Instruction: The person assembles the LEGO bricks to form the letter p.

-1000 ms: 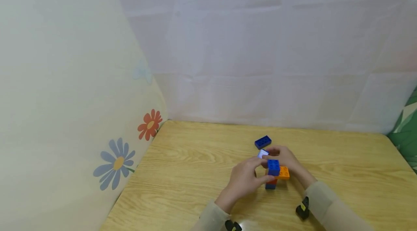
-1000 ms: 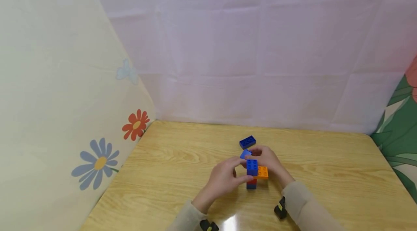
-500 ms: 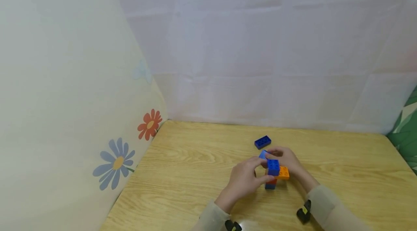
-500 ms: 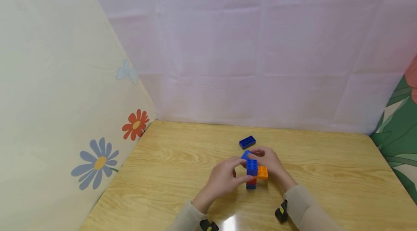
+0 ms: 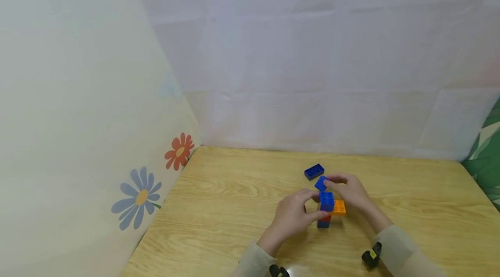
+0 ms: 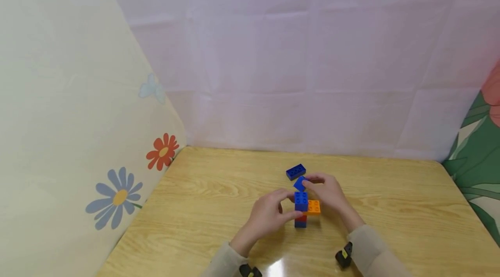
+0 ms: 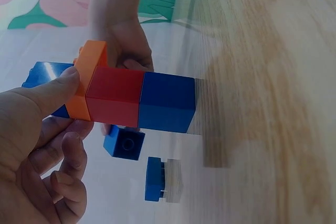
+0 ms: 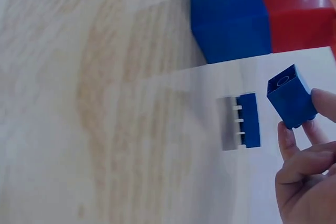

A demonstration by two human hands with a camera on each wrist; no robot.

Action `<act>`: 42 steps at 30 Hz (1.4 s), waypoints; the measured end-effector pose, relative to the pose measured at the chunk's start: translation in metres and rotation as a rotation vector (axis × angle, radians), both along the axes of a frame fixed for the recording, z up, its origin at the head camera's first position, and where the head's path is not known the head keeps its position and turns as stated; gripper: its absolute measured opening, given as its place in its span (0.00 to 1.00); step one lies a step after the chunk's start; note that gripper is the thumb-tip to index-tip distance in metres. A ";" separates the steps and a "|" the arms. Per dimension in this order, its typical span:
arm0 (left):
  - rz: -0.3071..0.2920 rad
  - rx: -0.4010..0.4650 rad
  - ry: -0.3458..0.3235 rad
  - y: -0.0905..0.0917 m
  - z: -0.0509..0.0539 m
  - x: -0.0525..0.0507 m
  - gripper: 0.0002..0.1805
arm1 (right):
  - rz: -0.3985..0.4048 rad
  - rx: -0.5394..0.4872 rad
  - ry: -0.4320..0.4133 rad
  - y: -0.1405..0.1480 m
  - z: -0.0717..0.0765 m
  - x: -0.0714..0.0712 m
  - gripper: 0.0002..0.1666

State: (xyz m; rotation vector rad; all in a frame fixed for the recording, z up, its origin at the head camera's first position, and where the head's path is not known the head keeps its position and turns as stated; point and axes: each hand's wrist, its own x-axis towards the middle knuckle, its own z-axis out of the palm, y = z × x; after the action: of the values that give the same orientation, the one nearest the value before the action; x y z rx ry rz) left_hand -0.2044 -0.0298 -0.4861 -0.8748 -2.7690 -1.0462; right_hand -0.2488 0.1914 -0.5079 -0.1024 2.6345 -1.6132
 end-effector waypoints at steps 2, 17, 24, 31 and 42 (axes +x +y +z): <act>0.000 0.007 -0.009 0.000 0.000 0.000 0.22 | -0.003 0.001 0.009 0.002 0.002 0.000 0.29; 0.007 0.001 -0.020 0.001 -0.001 -0.001 0.21 | -0.016 0.009 0.100 0.023 0.019 0.014 0.31; 0.003 -0.002 -0.038 0.001 -0.001 -0.002 0.22 | -0.026 0.007 0.116 0.031 0.030 0.024 0.35; -0.005 0.006 -0.044 0.000 -0.001 -0.002 0.21 | 0.000 -0.015 0.131 0.038 0.034 0.035 0.31; -0.006 0.008 -0.049 0.000 -0.001 -0.003 0.22 | 0.094 -0.102 0.135 0.045 0.040 0.050 0.25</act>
State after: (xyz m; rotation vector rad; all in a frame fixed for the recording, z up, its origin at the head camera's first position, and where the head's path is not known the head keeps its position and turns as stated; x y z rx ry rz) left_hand -0.2071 -0.0297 -0.4872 -0.8693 -2.8014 -1.0938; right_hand -0.1984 0.2365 -0.4682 -0.3459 2.5965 -1.7670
